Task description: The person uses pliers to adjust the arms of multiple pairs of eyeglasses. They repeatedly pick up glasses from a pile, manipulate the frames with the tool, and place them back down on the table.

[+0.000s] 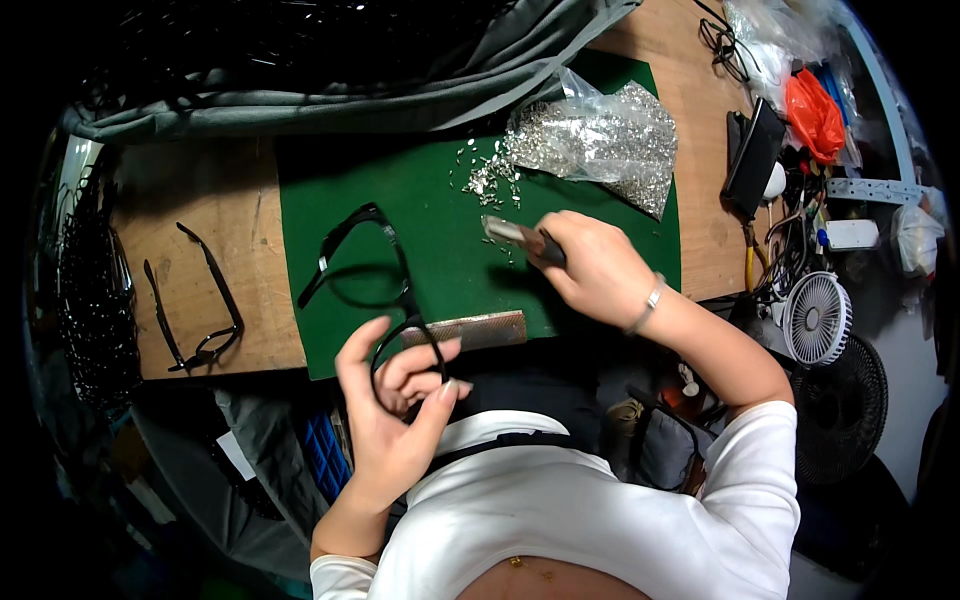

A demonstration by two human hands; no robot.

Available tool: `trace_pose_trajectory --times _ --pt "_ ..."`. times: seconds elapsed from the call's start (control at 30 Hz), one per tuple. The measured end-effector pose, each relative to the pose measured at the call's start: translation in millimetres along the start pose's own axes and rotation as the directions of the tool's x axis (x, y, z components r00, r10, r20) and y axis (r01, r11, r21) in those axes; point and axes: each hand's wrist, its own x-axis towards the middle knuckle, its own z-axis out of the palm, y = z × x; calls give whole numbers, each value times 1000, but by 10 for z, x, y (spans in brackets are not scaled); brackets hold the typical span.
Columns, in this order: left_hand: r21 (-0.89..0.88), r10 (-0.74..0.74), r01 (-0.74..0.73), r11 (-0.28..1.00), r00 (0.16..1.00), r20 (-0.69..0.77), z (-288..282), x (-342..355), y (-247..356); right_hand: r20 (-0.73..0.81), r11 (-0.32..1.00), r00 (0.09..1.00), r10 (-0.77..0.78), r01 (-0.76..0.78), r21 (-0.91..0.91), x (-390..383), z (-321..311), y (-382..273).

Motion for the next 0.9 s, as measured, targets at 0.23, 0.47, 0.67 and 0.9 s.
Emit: trace_pose_trajectory --times 0.23,0.47,0.67,0.9 --pt "-449 -102 235 862 948 300 -204 22 22 -101 997 993 67 -63 51 81 117 14" --pt "-156 -118 141 978 982 148 26 44 -115 -113 989 993 -27 11 -146 156 210 -53" --pt "-58 -28 32 998 998 63 116 -12 -175 -99 999 995 8 -5 36 98 91 -173" --pt "32 163 -163 986 987 7 357 58 -244 -45 481 980 196 -56 875 -157 217 -693"
